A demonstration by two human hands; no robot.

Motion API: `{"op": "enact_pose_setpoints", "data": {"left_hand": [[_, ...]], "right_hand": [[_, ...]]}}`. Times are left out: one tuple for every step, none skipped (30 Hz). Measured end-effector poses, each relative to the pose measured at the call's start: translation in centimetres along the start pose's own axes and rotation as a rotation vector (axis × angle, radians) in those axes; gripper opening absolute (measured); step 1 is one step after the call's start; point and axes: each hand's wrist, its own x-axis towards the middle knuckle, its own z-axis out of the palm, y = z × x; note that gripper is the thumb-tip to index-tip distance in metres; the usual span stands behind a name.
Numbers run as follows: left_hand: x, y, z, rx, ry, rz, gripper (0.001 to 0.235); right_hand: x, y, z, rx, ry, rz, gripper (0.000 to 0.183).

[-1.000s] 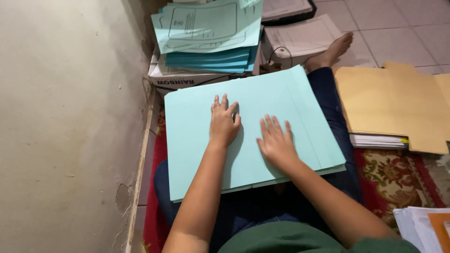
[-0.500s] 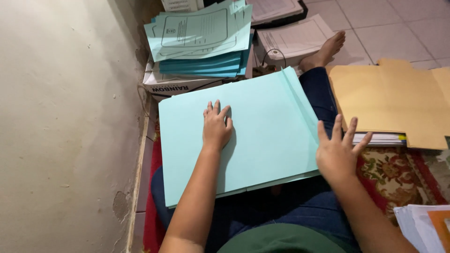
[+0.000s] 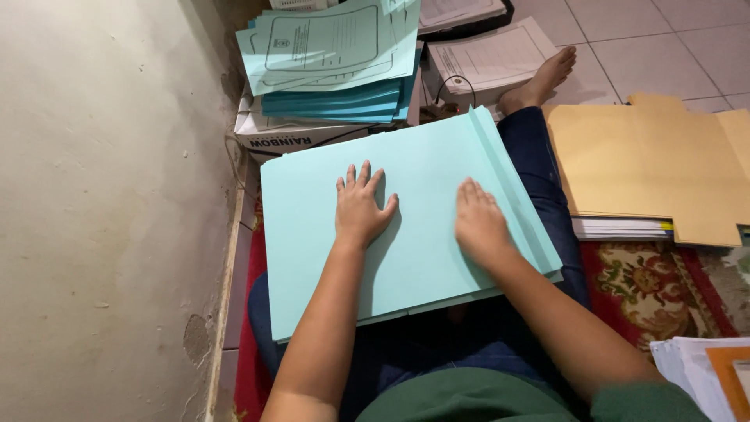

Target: Folding light blue paper folders in half and pressing the crease by hand.

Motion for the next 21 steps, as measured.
{"op": "enact_pose_setpoints", "data": {"left_hand": [[-0.1, 0.0, 0.0, 0.002, -0.007, -0.004, 0.062], [-0.1, -0.1, 0.0, 0.002, -0.01, -0.007, 0.062], [0.0, -0.1, 0.1, 0.007, -0.016, -0.005, 0.063], [0.0, -0.2, 0.1, 0.013, -0.019, -0.003, 0.065], [-0.1, -0.2, -0.1, 0.015, -0.021, -0.007, 0.065], [0.0, -0.1, -0.2, 0.016, -0.03, -0.005, 0.065], [0.0, 0.0, -0.3, 0.017, -0.039, -0.002, 0.066], [0.0, -0.1, -0.2, 0.014, -0.04, -0.008, 0.066], [0.0, -0.2, -0.2, 0.012, -0.033, -0.004, 0.066], [0.1, -0.2, -0.1, 0.01, -0.025, 0.002, 0.066], [-0.1, -0.2, -0.1, 0.005, -0.024, -0.001, 0.066], [-0.1, -0.2, -0.1, -0.001, -0.026, -0.005, 0.066], [-0.1, -0.2, -0.2, -0.007, -0.028, -0.009, 0.067], [0.2, -0.3, -0.2, -0.015, -0.025, -0.014, 0.067], [0.5, -0.3, -0.1, 0.004, -0.007, 0.006, 0.069], [0.1, -0.4, 0.2, 0.021, -0.001, 0.02, 0.071], [-0.5, -0.3, 0.0, 0.011, -0.011, 0.01, 0.071], [-0.5, -0.1, -0.4, 0.008, -0.031, 0.016, 0.071], [-0.4, 0.1, -0.8, 0.006, -0.051, 0.023, 0.07], [-0.5, 0.1, -0.6, 0.002, -0.052, 0.019, 0.07], [-0.4, 0.1, -0.5, 0.003, -0.071, 0.052, 0.068]], "right_hand": [[1.2, -0.7, 1.0, 0.156, -0.01, 0.015, 0.06], [1.8, -0.6, 0.3, 0.157, -0.014, 0.014, 0.06], [2.5, -0.6, -0.3, 0.198, -0.045, 0.057, 0.062], [3.2, -0.6, -0.9, 0.24, -0.075, 0.098, 0.065], [3.4, 0.2, -1.0, 0.242, -0.078, 0.095, 0.065], [3.8, 1.0, -1.1, 0.235, -0.113, 0.098, 0.07], [4.1, 1.8, -1.2, 0.228, -0.148, 0.101, 0.074], [3.9, 2.5, -1.1, 0.225, -0.152, 0.096, 0.074], [3.6, 3.1, -1.1, 0.215, -0.133, 0.089, 0.074], [3.5, 3.9, -1.1, 0.203, -0.112, 0.082, 0.074], [2.8, 4.3, -1.2, 0.199, -0.114, 0.078, 0.074], [2.3, 4.8, -1.4, 0.217, -0.092, 0.048, 0.074], [1.7, 5.3, -1.6, 0.236, -0.071, 0.017, 0.073], [1.3, 5.7, -1.9, 0.228, -0.073, 0.013, 0.073], [0.8, 6.1, -2.1, 0.218, -0.073, -0.009, 0.072], [-0.3, 6.3, -2.2, 0.21, -0.086, -0.03, 0.072], [-0.9, 6.2, -2.4, 0.205, -0.102, -0.035, 0.072], [-0.8, 6.3, -2.6, 0.195, -0.155, -0.031, 0.072], [-0.7, 6.4, -2.9, 0.185, -0.208, -0.027, 0.073], [0.0, 6.4, -2.8, 0.182, -0.211, -0.03, 0.073], [0.6, 6.4, -2.8, 0.195, -0.236, -0.021, 0.074]]}}
